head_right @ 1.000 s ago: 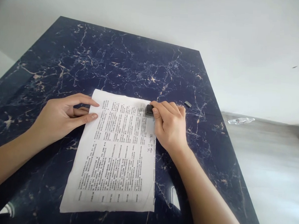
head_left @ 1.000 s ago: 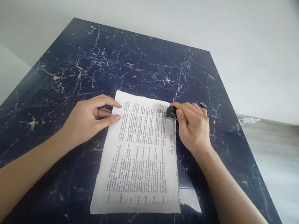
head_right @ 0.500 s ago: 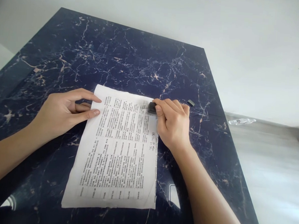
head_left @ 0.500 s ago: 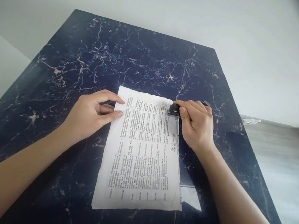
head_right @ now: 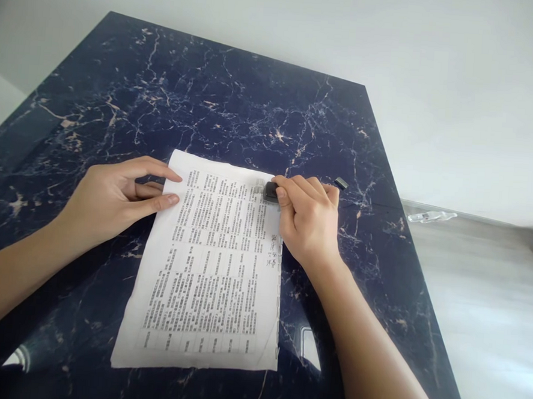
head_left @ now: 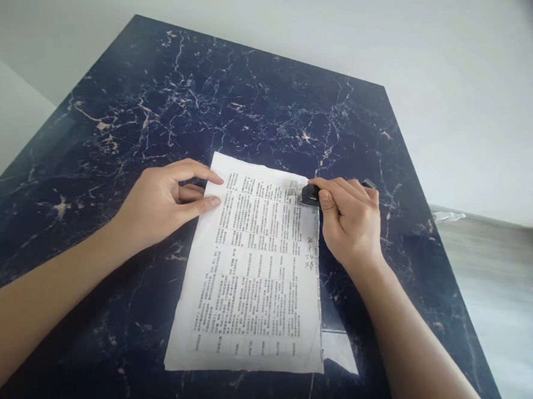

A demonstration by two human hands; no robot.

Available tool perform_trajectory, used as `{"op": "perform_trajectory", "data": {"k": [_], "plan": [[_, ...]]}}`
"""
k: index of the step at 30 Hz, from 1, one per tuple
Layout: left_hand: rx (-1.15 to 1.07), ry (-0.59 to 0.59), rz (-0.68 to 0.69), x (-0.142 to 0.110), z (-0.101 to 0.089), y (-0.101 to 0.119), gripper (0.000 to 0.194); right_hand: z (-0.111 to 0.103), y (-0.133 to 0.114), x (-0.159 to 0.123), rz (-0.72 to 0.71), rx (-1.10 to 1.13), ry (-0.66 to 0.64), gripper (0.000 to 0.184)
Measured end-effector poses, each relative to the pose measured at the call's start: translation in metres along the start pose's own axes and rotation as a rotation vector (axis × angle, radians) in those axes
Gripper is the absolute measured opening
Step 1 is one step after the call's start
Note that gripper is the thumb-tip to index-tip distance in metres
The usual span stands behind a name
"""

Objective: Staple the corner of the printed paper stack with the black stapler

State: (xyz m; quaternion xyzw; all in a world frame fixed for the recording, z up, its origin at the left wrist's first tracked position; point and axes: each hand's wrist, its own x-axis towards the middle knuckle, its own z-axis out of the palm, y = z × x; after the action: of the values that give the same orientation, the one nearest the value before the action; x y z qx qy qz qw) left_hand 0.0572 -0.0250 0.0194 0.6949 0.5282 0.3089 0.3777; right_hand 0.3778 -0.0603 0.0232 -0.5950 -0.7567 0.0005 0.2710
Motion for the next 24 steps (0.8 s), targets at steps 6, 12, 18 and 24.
{"op": "perform_trajectory", "data": {"k": [6,12,18,24], "plan": [[-0.001,-0.006,-0.005,0.000,0.000,0.000,0.034,0.000,-0.003,0.001,-0.026,-0.059,-0.026,0.039],[-0.028,-0.004,-0.008,0.000,0.001,0.002,0.035,0.003,-0.010,-0.001,-0.062,-0.141,-0.049,0.036],[-0.040,-0.005,-0.004,0.000,0.001,0.004,0.034,0.003,-0.011,0.000,-0.089,-0.176,-0.063,0.034],[-0.041,-0.016,0.008,0.001,0.000,0.001,0.032,0.008,-0.015,0.000,-0.087,-0.219,-0.070,0.035]]}}
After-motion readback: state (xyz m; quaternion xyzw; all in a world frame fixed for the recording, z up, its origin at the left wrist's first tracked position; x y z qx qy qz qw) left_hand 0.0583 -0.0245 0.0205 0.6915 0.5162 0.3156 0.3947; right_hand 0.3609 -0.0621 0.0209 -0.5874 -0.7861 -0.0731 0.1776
